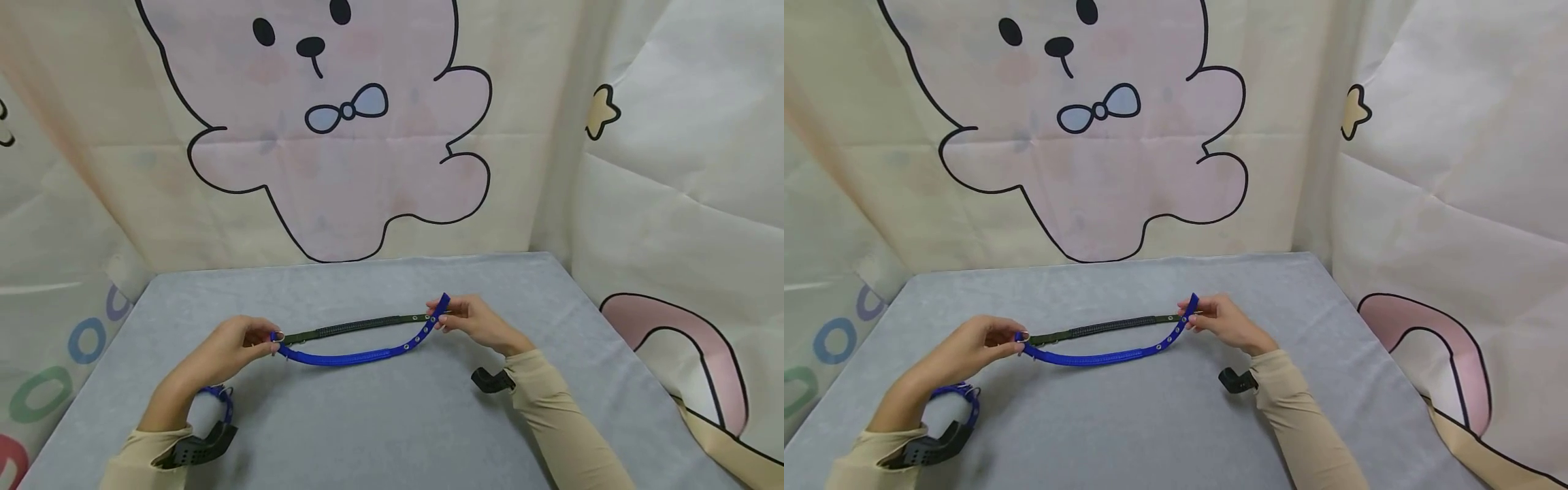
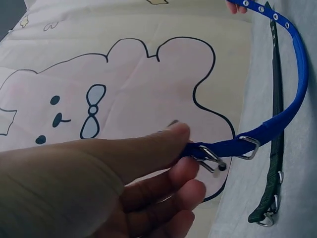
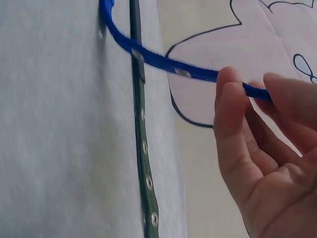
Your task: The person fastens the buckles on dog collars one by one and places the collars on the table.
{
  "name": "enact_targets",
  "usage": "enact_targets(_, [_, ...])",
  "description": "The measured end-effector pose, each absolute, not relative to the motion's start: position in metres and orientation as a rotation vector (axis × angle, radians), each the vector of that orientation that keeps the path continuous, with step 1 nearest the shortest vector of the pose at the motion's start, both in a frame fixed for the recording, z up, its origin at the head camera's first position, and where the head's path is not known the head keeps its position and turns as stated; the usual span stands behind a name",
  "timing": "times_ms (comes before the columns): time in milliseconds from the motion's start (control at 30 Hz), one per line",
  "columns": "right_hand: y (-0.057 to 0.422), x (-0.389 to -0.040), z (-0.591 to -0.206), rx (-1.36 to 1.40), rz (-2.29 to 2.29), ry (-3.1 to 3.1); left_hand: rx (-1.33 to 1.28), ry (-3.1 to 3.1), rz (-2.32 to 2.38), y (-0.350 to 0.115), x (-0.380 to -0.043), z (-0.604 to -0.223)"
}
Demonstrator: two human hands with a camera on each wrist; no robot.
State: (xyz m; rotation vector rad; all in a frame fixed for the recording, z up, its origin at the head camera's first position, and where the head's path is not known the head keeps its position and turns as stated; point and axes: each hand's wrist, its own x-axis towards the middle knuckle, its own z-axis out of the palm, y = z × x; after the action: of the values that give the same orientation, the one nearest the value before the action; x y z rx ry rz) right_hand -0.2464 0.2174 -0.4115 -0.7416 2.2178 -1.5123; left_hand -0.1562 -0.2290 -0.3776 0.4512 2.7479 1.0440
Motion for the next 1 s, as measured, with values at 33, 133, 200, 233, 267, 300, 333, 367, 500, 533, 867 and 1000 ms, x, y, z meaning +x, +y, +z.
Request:
enact_targets(33, [0.217, -0.246, -0.412, -0.733, -1.519, 2.210, 0.451, 2.756, 1.052, -0.228, -0.157, -0.378])
enact_targets(133, [0.214, -0.245, -0.413, -0.722, -1.523, 2.193, 0.445, 2.792, 1.077, -0.224, -0.159, -0.379])
enact_targets(200, [0.212, -0.245, -0.415, -0.742, -1.509, 2.179, 0.449, 2.814, 1.103, -0.222, -0.159, -0.382])
enact_targets(233, [0.211, -0.245, -0.417, -0.759, -1.505, 2.172, 0.452, 2.820, 1.129, -0.220, -0.160, -0.383])
enact_targets(267, [0.209, -0.246, -0.418, -0.777, -1.501, 2.164, 0.460, 2.822, 1.161, -0.219, -0.160, -0.384])
enact_targets(300, [0.207, -0.246, -0.418, -0.797, -1.497, 2.156, 0.469, 2.816, 1.198, -0.217, -0.161, -0.385])
enact_targets(333, [0.205, -0.246, -0.419, -0.815, -1.495, 2.148, 0.478, 2.806, 1.238, -0.216, -0.162, -0.385])
enact_targets(367, [0.204, -0.246, -0.419, -0.832, -1.496, 2.146, 0.478, 2.794, 1.282, -0.214, -0.162, -0.385])
enact_targets(500, [0.201, -0.241, -0.417, -0.833, -1.560, 2.137, 0.501, 2.742, 1.458, -0.208, -0.163, -0.387])
enact_targets(533, [0.200, -0.241, -0.416, -0.828, -1.585, 2.134, 0.501, 2.737, 1.492, -0.207, -0.163, -0.387])
enact_targets(867, [0.190, -0.231, -0.417, -0.792, -1.618, 2.076, 0.462, 2.677, 1.683, -0.195, -0.164, -0.393])
enact_targets(1000, [0.182, -0.230, -0.416, -0.799, -1.604, 2.040, 0.446, 2.662, 1.685, -0.194, -0.163, -0.394])
